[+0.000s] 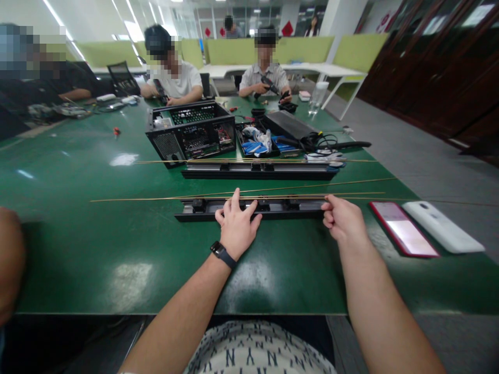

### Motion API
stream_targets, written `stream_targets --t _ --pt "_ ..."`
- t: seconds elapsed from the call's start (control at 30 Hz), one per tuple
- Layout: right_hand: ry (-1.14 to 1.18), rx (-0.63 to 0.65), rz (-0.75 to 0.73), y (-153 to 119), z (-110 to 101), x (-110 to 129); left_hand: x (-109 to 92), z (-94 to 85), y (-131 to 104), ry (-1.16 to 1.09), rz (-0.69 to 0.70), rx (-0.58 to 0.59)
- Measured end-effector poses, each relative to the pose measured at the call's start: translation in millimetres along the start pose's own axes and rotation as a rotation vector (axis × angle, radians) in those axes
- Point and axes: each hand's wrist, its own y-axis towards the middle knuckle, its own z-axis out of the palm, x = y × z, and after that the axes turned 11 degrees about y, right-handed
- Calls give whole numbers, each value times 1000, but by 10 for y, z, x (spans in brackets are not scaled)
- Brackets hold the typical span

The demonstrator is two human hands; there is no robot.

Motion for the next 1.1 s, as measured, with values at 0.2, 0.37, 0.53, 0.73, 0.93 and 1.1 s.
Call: stream_targets --t 0.2,0.37,0.53,0.73,0.93,1.1 --pt "10 -36 1 3 -2 31 7 5 -3 -4 4 -17" --pt "29 -41 -14 40 -32 41 6 -1 -4 1 6 -10" --pt "36 -54 -16 71 -54 41 4 -7 -8 -2 3 4" --pt "40 -63 -13 81 -57 55 4 -13 -4 -12 -3 9" --pt "39 -78 -8 67 -43 65 3 -12 -4 -9 1 7" --pt "20 -59 7 48 -32 51 3 -1 -7 -10 3 -5"
